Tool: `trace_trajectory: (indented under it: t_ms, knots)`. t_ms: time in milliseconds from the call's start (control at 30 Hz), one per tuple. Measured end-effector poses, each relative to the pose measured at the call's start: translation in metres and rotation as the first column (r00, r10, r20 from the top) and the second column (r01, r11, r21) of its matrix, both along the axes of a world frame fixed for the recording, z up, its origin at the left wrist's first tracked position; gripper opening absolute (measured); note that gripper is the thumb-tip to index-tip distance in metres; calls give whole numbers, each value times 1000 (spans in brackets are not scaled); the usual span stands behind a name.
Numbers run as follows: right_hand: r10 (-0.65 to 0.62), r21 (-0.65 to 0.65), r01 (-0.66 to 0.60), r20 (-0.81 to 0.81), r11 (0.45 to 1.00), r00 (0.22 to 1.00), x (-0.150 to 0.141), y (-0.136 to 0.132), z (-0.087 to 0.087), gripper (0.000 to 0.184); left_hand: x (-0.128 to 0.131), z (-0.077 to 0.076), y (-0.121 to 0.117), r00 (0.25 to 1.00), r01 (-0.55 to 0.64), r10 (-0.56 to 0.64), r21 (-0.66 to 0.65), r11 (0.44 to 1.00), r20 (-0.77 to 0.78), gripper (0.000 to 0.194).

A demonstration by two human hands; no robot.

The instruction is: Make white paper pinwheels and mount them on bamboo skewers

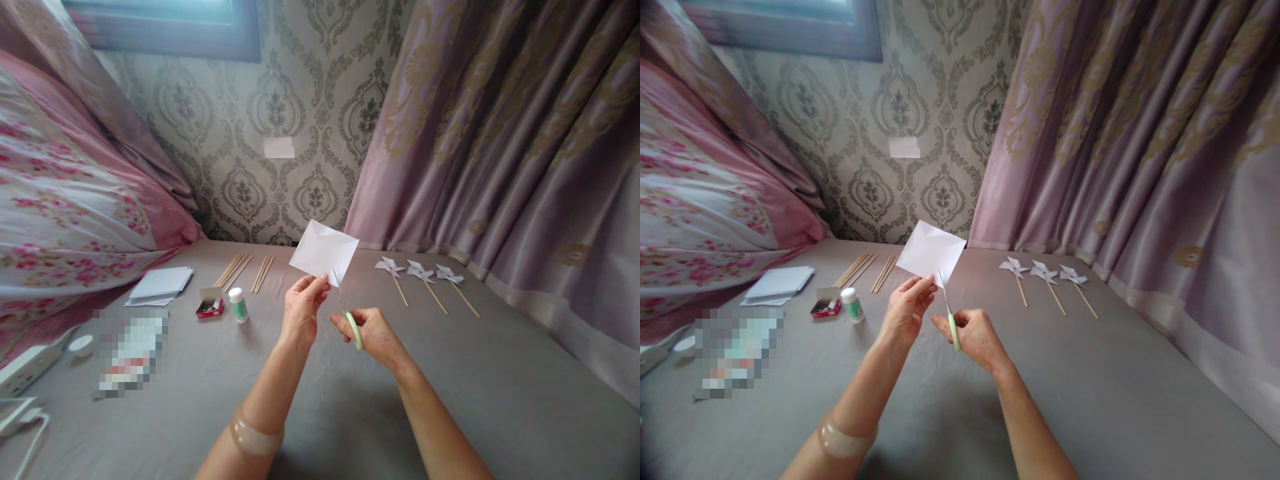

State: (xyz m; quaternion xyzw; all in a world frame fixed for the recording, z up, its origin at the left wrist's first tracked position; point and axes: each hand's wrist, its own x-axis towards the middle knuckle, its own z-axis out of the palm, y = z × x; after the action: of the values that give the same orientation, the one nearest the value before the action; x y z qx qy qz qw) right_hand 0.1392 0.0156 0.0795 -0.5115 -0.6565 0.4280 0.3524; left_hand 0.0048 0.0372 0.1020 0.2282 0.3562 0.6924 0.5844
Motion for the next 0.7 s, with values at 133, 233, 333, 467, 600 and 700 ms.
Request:
trace_trajectory:
  t_ms: [133, 233, 333, 467, 600, 700]
  knots:
    - [-29, 19, 29, 15, 999, 999, -1, 0, 0, 46, 0, 0, 0, 1000, 4, -4, 13, 1000, -10, 36]
    - [-54, 36, 53, 28, 998, 998, -2, 0, 0, 45, 0, -1, 1, 1000, 6, -6, 19, 1000, -12, 36]
    - [-78, 49, 76, 39, 996, 996, -2, 0, -1, 42, 0, -1, 1, 1000, 5, -5, 26, 1000, -9, 36]
    - [-83, 69, 80, 39, 994, 996, -2, 0, -2, 42, 0, 1, 0, 1000, 3, -3, 32, 999, -12, 36]
    - [-99, 76, 95, 48, 993, 994, -2, 1, -4, 43, 0, 1, -1, 1000, 9, -8, 39, 999, -30, 36]
    - [-99, 77, 95, 46, 992, 994, -1, 2, -5, 43, 0, 2, -1, 999, 16, -14, 47, 999, -45, 36]
